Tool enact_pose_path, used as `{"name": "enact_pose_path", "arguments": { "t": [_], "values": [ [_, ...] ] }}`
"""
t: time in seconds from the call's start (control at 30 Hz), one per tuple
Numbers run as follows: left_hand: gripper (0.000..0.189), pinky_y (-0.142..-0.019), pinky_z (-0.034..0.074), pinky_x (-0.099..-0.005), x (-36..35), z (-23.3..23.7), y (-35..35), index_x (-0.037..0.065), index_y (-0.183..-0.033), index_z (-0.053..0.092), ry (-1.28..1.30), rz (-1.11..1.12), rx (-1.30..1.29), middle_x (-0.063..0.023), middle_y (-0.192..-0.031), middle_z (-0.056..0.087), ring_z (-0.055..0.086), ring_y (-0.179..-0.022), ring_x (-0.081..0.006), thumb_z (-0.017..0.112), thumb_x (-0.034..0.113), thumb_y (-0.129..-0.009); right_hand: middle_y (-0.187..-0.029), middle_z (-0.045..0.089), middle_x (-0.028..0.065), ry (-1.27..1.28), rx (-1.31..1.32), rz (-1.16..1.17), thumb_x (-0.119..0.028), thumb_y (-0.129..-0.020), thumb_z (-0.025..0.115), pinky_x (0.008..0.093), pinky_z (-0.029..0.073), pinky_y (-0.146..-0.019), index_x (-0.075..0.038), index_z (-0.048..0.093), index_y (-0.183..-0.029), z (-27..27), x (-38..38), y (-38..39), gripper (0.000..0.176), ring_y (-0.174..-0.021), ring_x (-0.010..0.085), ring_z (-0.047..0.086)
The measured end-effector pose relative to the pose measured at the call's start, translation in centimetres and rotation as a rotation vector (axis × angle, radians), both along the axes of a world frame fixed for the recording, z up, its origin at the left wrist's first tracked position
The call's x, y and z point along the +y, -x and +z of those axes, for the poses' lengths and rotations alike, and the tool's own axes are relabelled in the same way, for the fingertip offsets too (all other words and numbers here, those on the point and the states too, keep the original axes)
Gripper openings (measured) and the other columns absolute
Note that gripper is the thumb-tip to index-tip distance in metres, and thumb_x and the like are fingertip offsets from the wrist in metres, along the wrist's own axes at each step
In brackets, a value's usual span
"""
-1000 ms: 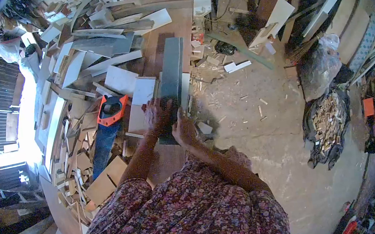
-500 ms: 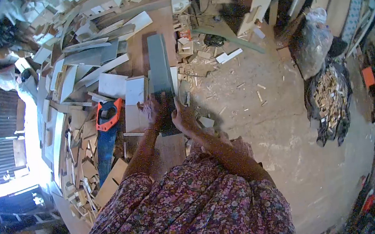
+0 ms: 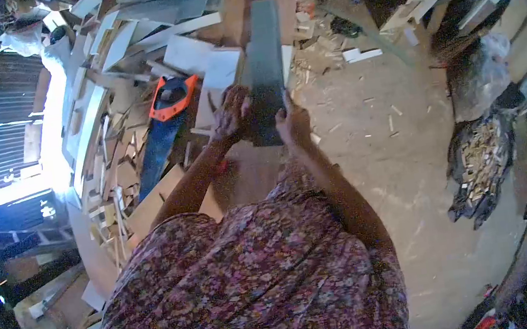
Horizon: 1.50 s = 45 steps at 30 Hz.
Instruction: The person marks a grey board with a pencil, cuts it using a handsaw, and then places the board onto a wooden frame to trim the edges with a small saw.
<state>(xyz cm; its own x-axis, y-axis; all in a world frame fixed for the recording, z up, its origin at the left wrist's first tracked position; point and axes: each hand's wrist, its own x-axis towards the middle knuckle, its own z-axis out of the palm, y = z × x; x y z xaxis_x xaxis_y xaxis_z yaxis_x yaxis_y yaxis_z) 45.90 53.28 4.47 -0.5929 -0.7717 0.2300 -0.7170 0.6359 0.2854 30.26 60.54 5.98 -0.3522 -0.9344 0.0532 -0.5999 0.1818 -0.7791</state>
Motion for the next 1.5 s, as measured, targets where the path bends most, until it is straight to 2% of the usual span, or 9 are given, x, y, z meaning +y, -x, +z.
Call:
{"name": "enact_pose_path", "arguments": {
  "t": [0.43,0.63,0.7,0.73,0.83,0.93,1.07,1.3,1.5],
  "values": [
    [0.025,-0.084,0.019,-0.0570,0.7,1.5,4.1,0.010,-0.097,0.048,-0.012,0.245,-0.005,-0.0032,-0.104,0.045,0.040,-0.103,-0.0182,0.037,0.023,-0.079,-0.063,0.054,0.0218,0.034,0.090,-0.009,-0.010,-0.068,0.051,0.0384,0.045,-0.054,-0.003,0.040,-0.114,0.0,-1.5,2.5,0.047,-0.055,0.0332,0.054],
    [0.036,-0.081,0.023,-0.0564,-0.8,-0.7,2.0,0.012,-0.110,0.042,0.081,0.400,-0.046,-0.0109,-0.110,0.038,0.030,-0.109,-0.0252,0.044,0.028,-0.077,-0.057,0.054,0.0173,0.000,0.102,-0.033,-0.010,-0.069,0.051,0.0346,0.044,-0.049,-0.007,0.045,-0.112,-0.5,-1.0,2.7,0.044,-0.051,0.0278,0.055],
    [0.053,-0.081,0.024,-0.0562,-1.0,-0.6,1.2,0.017,-0.120,0.032,0.111,0.670,-0.170,-0.0168,-0.111,0.035,0.026,-0.109,-0.0325,0.049,0.037,-0.075,-0.055,0.054,0.0158,0.031,0.132,-0.031,-0.010,-0.069,0.050,0.0340,0.043,-0.047,-0.006,0.044,-0.113,-0.3,-0.9,2.6,0.044,-0.049,0.0255,0.055],
    [0.064,-0.079,0.028,-0.0540,-1.3,-0.7,0.4,0.022,-0.125,0.025,-0.116,0.606,-0.166,-0.0212,-0.113,0.030,0.027,-0.107,-0.0372,0.053,0.044,-0.071,-0.055,0.054,0.0158,0.037,0.132,-0.021,-0.010,-0.069,0.050,0.0340,0.043,-0.047,-0.006,0.044,-0.113,0.0,-0.8,2.4,0.044,-0.049,0.0255,0.055],
    [0.066,-0.075,0.034,-0.0501,-3.0,-0.8,-0.3,0.026,-0.125,0.024,-0.181,0.510,-0.128,-0.0230,-0.113,0.028,0.033,-0.100,-0.0384,0.054,0.045,-0.070,-0.062,0.055,0.0172,-0.009,0.000,-0.014,-0.011,-0.070,0.054,0.0329,0.044,-0.051,-0.004,0.043,-0.113,0.0,-0.7,2.4,0.045,-0.055,0.0246,0.056],
    [0.061,-0.071,0.038,-0.0475,-3.7,-2.0,-1.2,0.032,-0.124,0.025,-0.153,0.421,-0.118,-0.0229,-0.106,0.031,0.038,-0.093,-0.0401,0.054,0.042,-0.071,-0.074,0.057,0.0188,0.249,0.038,0.005,-0.010,-0.068,0.060,0.0331,0.045,-0.059,-0.003,0.042,-0.113,-0.6,-0.8,2.3,0.049,-0.065,0.0256,0.057],
    [0.056,-0.068,0.040,-0.0466,-3.8,-2.6,-1.5,0.037,-0.122,0.027,-0.108,0.345,-0.063,-0.0211,-0.105,0.033,0.040,-0.090,-0.0387,0.053,0.039,-0.073,-0.093,0.055,0.0206,-0.042,-0.139,0.026,-0.010,-0.066,0.063,0.0332,0.043,-0.070,-0.004,0.036,-0.118,1.0,-1.5,2.2,0.059,-0.083,0.0282,0.055],
    [0.057,-0.064,0.043,-0.0437,-3.2,0.7,-0.4,0.035,-0.123,0.026,-0.173,0.414,-0.037,-0.0199,-0.106,0.033,0.043,-0.087,-0.0375,0.050,0.044,-0.072,-0.100,0.053,0.0188,0.073,-0.175,0.079,-0.008,-0.067,0.062,0.0305,0.043,-0.074,-0.005,0.030,-0.123,-0.5,-2.8,1.5,0.065,-0.087,0.0225,0.055],
    [0.059,-0.065,0.043,-0.0439,-4.5,0.4,-0.8,0.033,-0.124,0.024,-0.183,0.540,-0.135,-0.0251,-0.112,0.030,0.042,-0.090,-0.0401,0.049,0.045,-0.073,-0.098,0.054,0.0187,-0.151,-0.222,0.109,-0.007,-0.067,0.062,0.0299,0.044,-0.071,-0.007,0.031,-0.123,0.6,-5.8,1.2,0.064,-0.085,0.0222,0.056]
  ]
}}
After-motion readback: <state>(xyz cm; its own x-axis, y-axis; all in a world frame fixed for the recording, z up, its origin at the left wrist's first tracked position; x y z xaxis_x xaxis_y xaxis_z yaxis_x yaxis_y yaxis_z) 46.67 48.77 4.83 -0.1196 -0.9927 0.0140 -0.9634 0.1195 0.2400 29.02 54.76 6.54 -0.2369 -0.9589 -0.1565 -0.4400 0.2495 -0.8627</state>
